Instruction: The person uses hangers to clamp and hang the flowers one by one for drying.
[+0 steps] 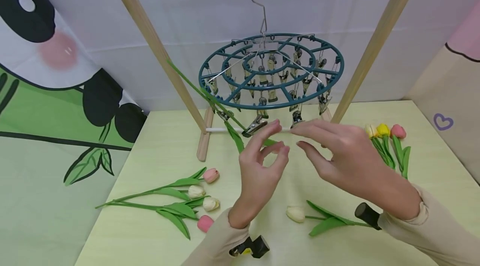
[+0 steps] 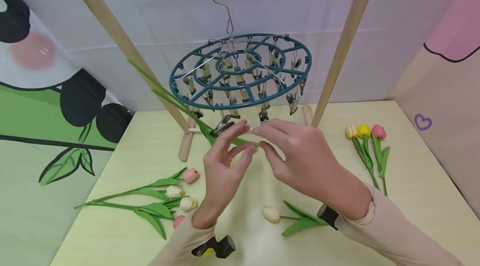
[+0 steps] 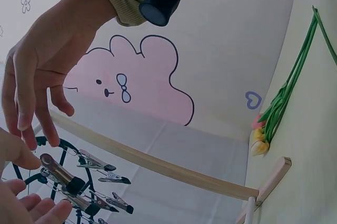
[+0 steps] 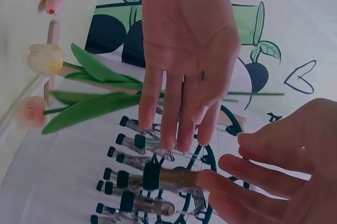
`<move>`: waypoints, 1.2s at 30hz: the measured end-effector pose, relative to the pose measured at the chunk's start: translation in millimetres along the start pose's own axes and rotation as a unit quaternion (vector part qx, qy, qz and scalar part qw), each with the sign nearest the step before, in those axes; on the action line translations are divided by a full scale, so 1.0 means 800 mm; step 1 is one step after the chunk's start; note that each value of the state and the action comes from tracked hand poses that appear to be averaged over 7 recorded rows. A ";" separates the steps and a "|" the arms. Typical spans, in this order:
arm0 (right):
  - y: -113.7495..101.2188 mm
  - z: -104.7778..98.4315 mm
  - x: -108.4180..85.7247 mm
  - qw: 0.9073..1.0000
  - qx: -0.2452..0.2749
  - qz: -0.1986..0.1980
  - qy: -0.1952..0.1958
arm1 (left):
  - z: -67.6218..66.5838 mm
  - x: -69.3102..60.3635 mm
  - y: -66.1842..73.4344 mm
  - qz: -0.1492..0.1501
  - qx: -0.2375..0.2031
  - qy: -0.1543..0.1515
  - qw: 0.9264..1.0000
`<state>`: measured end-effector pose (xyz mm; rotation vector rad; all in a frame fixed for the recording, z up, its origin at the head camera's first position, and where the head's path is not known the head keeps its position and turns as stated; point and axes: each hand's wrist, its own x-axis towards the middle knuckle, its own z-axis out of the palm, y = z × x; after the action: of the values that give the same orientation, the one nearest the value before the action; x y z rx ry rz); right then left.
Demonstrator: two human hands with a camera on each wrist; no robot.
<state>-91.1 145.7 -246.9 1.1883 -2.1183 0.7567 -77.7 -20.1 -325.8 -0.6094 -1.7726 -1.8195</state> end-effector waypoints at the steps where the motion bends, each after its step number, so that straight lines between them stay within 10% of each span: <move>1: 0.001 -0.003 -0.002 1.000 -0.004 0.002 0.000 | 0.001 0.001 -0.001 -0.002 0.004 -0.001 1.000; 16: 0.029 -0.035 -0.061 0.990 -0.041 0.082 -0.103 | 0.029 0.041 -0.008 0.014 0.013 0.014 1.000; 36: 0.076 -0.047 -0.157 0.922 -0.073 0.204 -0.321 | 0.030 0.039 -0.009 0.017 -0.007 0.022 1.000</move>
<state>-82.4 267.3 -324.3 1.0092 -2.9713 0.3816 -107.3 2.0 -310.3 -0.5968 -1.7136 -1.8101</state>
